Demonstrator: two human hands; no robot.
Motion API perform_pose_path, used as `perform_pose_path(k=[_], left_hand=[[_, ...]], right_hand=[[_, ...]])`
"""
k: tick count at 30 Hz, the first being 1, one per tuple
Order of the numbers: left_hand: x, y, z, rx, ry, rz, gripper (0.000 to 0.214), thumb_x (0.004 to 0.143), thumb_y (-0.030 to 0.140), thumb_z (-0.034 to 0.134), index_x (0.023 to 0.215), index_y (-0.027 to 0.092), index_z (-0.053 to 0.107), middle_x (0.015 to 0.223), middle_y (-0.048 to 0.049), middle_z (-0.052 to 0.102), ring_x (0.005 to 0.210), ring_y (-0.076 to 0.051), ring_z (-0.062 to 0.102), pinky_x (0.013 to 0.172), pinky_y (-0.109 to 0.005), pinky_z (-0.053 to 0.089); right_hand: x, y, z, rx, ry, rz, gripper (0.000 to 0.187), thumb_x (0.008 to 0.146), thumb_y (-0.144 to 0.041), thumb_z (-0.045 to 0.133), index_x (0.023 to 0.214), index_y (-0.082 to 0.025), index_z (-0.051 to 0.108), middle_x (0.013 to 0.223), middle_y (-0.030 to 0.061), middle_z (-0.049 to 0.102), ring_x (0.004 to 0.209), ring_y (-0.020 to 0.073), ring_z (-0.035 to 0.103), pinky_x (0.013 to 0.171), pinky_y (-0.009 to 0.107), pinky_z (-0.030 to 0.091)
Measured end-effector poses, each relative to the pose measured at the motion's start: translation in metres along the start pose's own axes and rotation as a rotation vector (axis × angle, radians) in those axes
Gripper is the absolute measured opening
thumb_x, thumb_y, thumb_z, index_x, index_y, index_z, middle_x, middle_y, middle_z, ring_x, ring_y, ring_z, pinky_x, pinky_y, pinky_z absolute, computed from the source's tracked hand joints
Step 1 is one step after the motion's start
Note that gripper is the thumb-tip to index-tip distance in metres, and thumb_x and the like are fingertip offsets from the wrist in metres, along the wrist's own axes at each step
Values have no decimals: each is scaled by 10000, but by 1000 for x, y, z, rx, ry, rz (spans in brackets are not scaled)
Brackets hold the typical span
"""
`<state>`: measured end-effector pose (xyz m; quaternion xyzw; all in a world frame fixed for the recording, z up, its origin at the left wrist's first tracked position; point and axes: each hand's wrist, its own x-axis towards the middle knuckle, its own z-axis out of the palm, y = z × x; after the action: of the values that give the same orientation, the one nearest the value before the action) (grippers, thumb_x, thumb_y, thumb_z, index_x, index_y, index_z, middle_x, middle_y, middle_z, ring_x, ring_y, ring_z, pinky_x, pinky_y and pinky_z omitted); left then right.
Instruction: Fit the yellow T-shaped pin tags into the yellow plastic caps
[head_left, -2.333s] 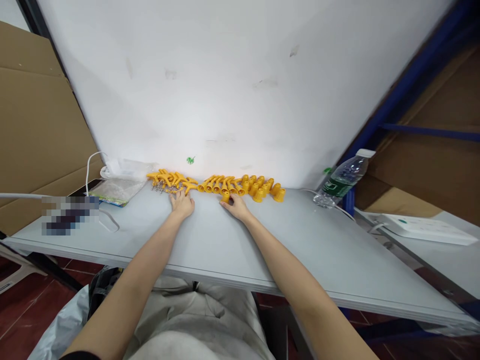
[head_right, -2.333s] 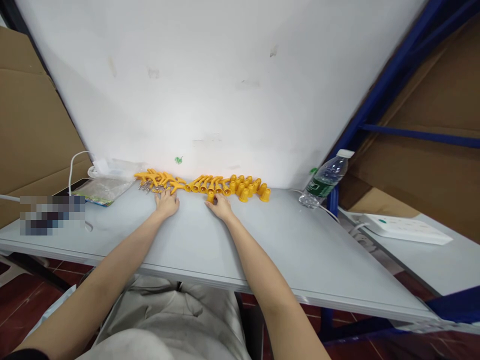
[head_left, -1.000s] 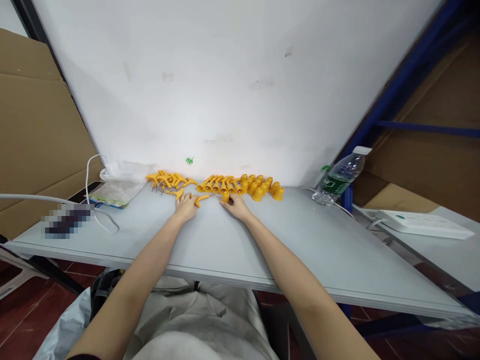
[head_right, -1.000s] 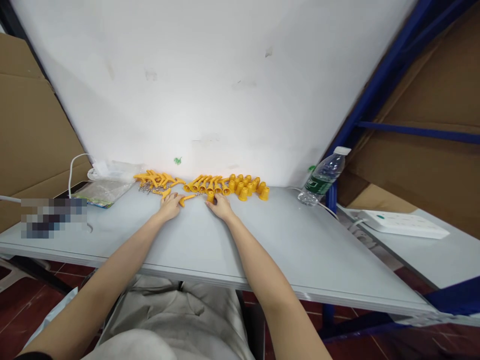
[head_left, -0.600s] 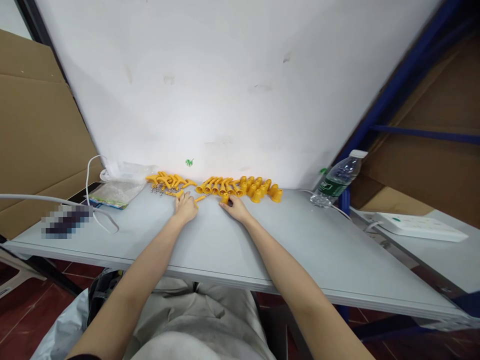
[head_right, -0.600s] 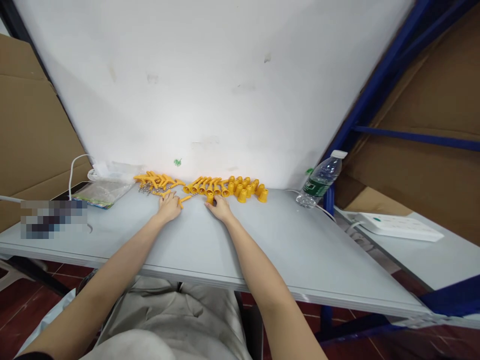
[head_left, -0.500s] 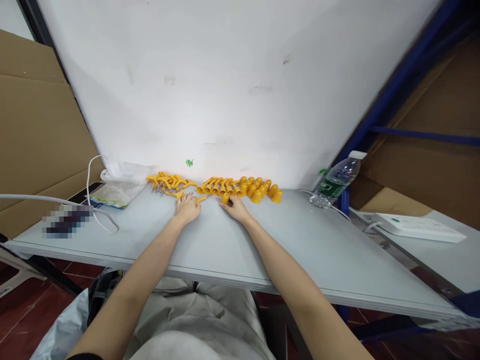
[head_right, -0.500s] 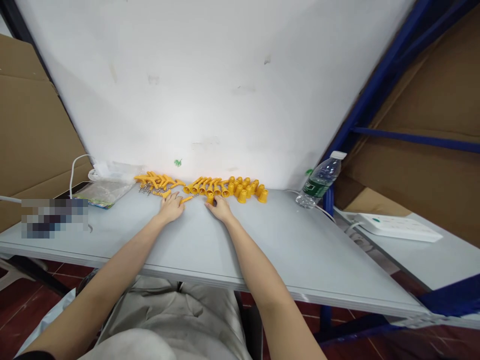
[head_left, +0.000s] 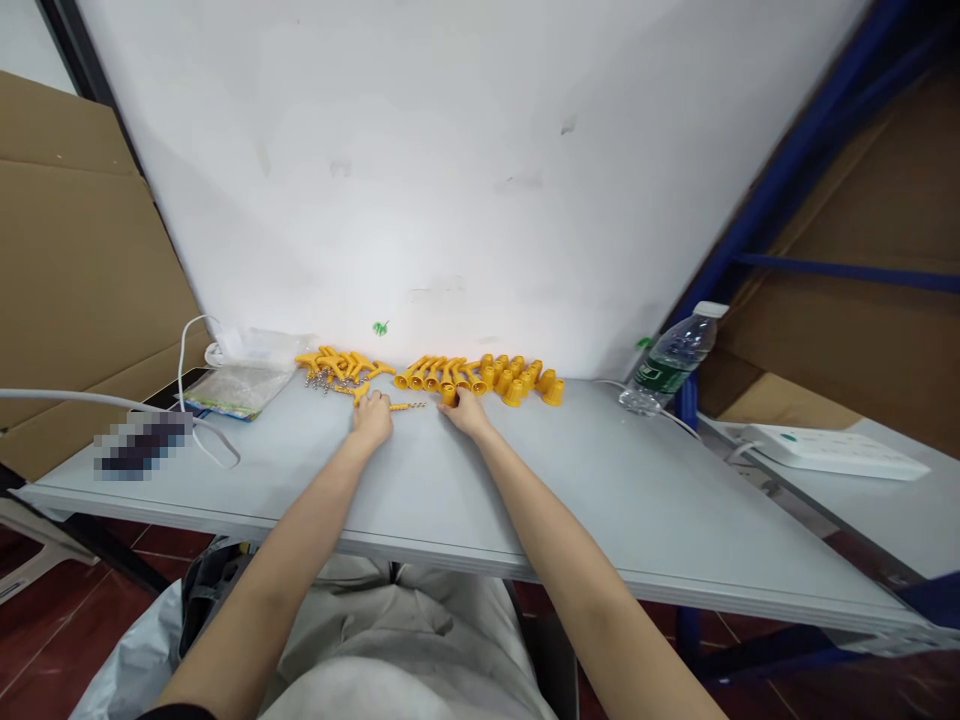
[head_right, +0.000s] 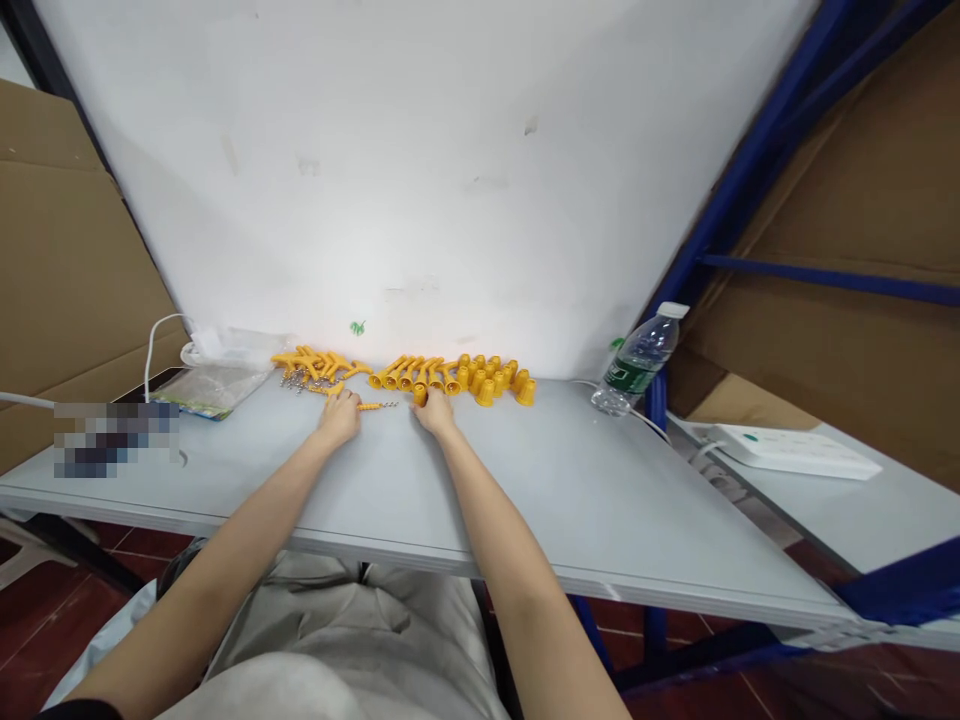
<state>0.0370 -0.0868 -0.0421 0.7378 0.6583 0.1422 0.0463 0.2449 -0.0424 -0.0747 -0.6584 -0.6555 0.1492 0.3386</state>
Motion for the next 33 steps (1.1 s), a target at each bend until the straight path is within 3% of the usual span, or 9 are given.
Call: perform_pose_path(k=[5, 12, 18, 25, 33], left_hand=[[2, -4, -3, -99, 116, 0, 307, 900, 115, 401, 1125, 192, 595, 1229, -129, 567, 1120, -273, 551, 954, -406, 446], [3, -4, -3, -155, 215, 47, 302, 902, 123, 421, 1126, 209, 605, 1277, -114, 525, 1158, -262, 546, 988, -382, 443], [1, -4, -4, -186, 223, 35, 301, 899, 124, 434, 1117, 207, 625, 1298, -117, 510, 1136, -275, 563, 964, -401, 462], [2, -5, -3, -215, 259, 24, 298, 885, 121, 456, 1099, 223, 637, 1351, -107, 485, 1166, -279, 545, 975, -412, 464], [8, -8, 3, -340, 378, 126, 296, 871, 106, 470, 1103, 183, 638, 1341, -139, 441, 1237, -265, 500, 1043, -382, 420]], right_hand=[[-9, 0, -1, 55, 166, -230, 236, 747, -143, 590, 978, -175, 555, 1041, 131, 624, 985, 271, 576, 881, 405, 459], [-16, -11, -10, 37, 159, -483, 356, 787, -115, 519, 1125, -191, 601, 1155, 140, 608, 1111, 303, 547, 946, 461, 437], [-19, -14, -11, 56, 174, -473, 363, 865, -185, 505, 1213, -192, 609, 1213, 150, 615, 1163, 300, 549, 962, 469, 431], [-19, -9, -12, -21, 211, -389, 397, 855, -147, 517, 1230, -198, 637, 1207, 149, 610, 1165, 305, 547, 975, 481, 414], [-26, -26, -18, -69, 179, -497, 423, 873, -88, 504, 1234, -247, 655, 1261, 114, 580, 1117, 285, 575, 994, 468, 415]])
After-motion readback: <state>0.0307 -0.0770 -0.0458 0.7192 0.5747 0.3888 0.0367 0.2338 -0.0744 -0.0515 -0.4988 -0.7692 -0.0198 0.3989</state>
